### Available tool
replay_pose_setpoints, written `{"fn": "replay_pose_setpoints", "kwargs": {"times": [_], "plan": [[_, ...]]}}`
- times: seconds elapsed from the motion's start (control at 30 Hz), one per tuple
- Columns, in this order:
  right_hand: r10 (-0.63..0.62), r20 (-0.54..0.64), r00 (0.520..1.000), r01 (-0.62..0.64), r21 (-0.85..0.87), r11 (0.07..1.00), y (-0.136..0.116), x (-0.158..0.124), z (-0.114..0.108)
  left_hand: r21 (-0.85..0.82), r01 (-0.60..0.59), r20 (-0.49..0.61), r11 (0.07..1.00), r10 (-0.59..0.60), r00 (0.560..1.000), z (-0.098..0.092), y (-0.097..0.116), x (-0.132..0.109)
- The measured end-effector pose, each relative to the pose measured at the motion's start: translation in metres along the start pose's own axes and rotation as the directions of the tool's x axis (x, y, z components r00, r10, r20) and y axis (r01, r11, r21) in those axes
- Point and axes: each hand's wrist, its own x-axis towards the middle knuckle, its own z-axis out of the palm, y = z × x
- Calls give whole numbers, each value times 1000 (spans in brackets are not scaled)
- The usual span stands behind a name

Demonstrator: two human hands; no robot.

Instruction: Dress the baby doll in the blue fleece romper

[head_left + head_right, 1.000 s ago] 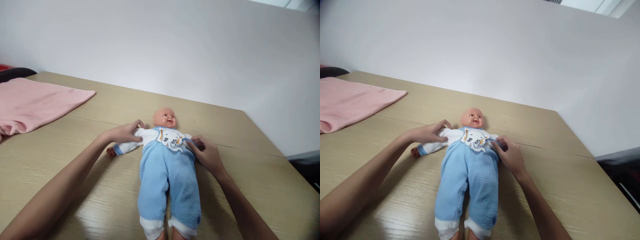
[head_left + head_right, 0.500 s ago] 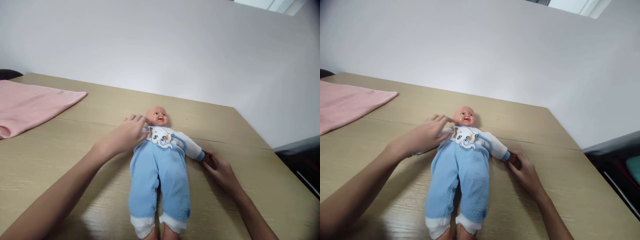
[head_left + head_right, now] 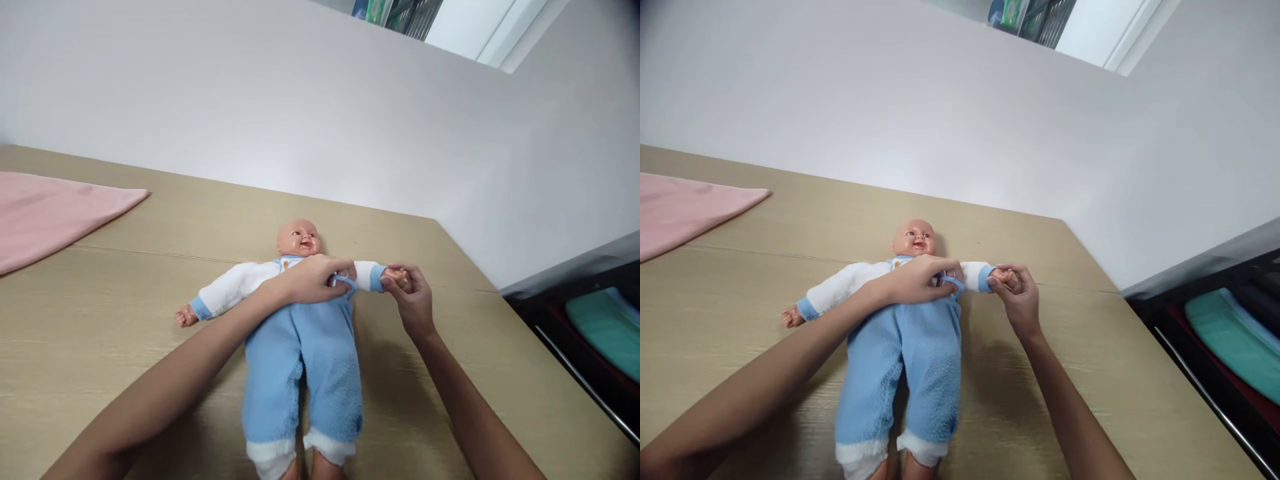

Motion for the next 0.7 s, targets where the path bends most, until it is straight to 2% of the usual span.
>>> {"fn": "replay_pose_setpoints", "kwargs": {"times": [0.1, 0.17, 0.23, 0.4, 0.5, 0.53, 0.6, 0.63, 0.7], "plan": [[1, 60, 998, -4, 63, 998, 2, -2, 24, -137, -35, -76, 990, 24, 997, -2, 6, -4], [6, 142, 990, -17, 80, 997, 5, -11, 37, -236, -12, -121, 972, -16, 993, -1, 9, -5], [-4, 229, 973, -12, 68, 998, 8, -22, 45, -330, 28, -114, 944, -69, 991, 0, 10, -6], [-101, 405, 909, 106, 10, 994, 1, -42, 39, -439, 100, -69, 893, -144, 987, 1, 9, -3], [-96, 470, 878, 144, -67, 987, -9, -51, 36, -437, 167, -75, 884, -220, 972, 3, 3, 1], [-71, 456, 887, 115, -68, 991, -10, -53, 38, -410, 175, -91, 895, -231, 969, 4, 1, 2], [27, 365, 931, -42, 34, 999, -9, -57, 44, -316, 158, -136, 936, -209, 968, 3, -4, 4], [102, 308, 946, -149, 132, 980, -6, -59, 47, -253, 145, -150, 957, -187, 971, 2, -5, 4], [259, 211, 943, -314, 299, 901, 2, -59, 54, -100, 157, -143, 983, -170, 975, -1, -7, 3]]}}
